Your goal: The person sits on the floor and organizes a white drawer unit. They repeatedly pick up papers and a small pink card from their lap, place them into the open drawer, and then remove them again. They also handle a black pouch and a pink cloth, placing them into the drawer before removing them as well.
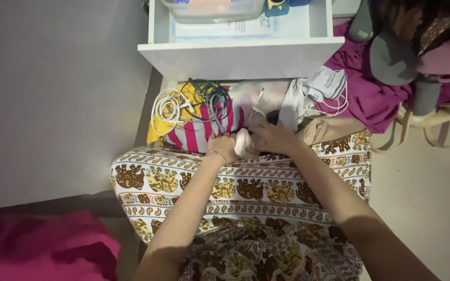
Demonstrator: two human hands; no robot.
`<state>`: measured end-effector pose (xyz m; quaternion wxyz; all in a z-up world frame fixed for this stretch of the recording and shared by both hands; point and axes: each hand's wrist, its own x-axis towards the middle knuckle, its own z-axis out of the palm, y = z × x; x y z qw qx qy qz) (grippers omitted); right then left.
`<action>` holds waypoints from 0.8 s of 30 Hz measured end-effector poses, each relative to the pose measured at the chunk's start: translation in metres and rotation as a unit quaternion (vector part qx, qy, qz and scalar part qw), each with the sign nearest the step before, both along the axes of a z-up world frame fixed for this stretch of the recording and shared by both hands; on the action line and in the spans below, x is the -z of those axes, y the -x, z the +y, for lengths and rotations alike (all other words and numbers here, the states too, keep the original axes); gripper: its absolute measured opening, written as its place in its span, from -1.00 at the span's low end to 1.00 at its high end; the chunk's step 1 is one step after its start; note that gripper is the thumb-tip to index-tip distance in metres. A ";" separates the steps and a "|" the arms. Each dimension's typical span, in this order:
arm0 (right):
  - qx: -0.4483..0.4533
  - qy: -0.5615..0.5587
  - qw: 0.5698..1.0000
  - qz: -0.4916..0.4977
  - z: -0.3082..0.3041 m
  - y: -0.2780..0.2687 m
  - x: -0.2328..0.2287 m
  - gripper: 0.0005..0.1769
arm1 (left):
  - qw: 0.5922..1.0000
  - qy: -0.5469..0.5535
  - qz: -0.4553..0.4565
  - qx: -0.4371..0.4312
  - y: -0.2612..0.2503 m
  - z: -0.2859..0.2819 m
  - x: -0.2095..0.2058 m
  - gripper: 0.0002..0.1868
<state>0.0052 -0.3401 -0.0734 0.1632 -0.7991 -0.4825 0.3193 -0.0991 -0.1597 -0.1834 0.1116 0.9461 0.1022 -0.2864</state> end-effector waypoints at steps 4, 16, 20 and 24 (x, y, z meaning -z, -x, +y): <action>-0.006 0.022 1.000 0.004 0.001 -0.017 0.068 -0.11 | 1.000 0.014 -0.003 0.005 0.002 -0.007 -0.017 -0.28; -0.005 0.077 0.995 -0.059 0.000 -0.013 0.056 -0.19 | 0.988 0.138 0.028 -0.058 -0.009 -0.013 -0.040 -0.46; 0.014 0.064 0.996 -0.057 0.007 -0.012 0.033 -0.47 | 0.986 0.143 0.059 -0.061 -0.008 -0.013 -0.062 -0.34; 0.078 -0.007 0.997 0.018 -0.005 -0.018 0.043 -0.57 | 0.980 0.170 0.101 -0.021 -0.004 -0.001 -0.032 -0.32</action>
